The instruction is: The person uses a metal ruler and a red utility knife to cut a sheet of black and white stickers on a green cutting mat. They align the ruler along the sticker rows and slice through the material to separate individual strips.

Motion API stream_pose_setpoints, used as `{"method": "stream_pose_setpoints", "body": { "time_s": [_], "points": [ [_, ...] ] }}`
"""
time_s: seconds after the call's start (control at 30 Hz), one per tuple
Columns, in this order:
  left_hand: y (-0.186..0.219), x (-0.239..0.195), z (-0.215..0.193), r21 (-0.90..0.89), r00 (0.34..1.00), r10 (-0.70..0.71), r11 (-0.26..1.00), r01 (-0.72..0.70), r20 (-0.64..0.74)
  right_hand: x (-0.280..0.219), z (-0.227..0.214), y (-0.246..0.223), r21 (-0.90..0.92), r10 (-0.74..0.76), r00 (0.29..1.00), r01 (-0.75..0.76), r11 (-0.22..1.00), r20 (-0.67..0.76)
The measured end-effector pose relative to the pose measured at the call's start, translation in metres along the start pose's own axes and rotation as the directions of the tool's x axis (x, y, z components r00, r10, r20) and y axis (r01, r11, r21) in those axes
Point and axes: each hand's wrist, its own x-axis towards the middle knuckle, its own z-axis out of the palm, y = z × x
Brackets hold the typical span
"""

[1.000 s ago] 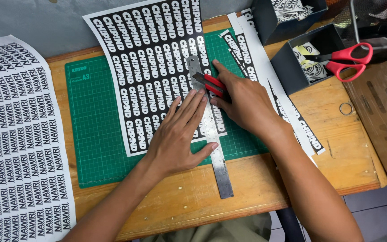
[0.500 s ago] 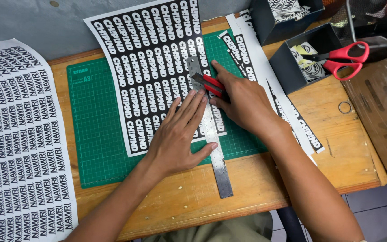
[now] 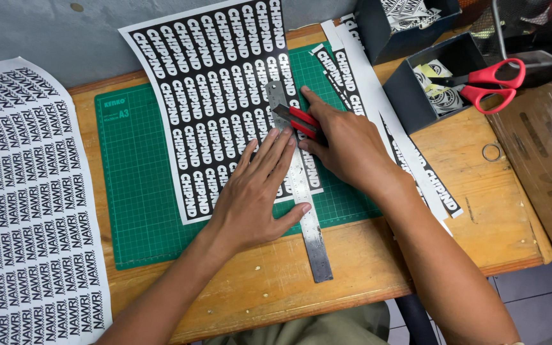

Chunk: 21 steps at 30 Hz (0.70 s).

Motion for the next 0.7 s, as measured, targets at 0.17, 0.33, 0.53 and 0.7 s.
{"method": "stream_pose_setpoints", "body": {
  "time_s": [0.17, 0.33, 0.53, 0.7],
  "points": [
    [0.000, 0.000, 0.000, 0.008, 1.000, 0.002, 1.000, -0.002, 0.000, -0.001, -0.001, -0.001, -0.001, 0.003, 1.000, -0.003, 1.000, -0.008],
    [0.001, 0.001, -0.002, 0.009, 1.000, 0.002, 1.000, -0.002, 0.007, -0.003, -0.002, -0.003, 0.001, 0.002, 1.000, -0.002, 1.000, -0.016],
    [0.001, 0.001, -0.002, -0.006, 1.000, 0.003, 1.000, -0.003, -0.001, -0.002, 0.000, 0.000, 0.015, -0.022, 0.999, 0.022, 1.000, -0.025],
    [0.002, 0.001, -0.002, -0.003, 1.000, 0.003, 1.000, -0.003, -0.023, 0.004, 0.013, 0.020, 0.159, 0.010, 0.995, 0.007, 0.987, -0.102]
  ]
}}
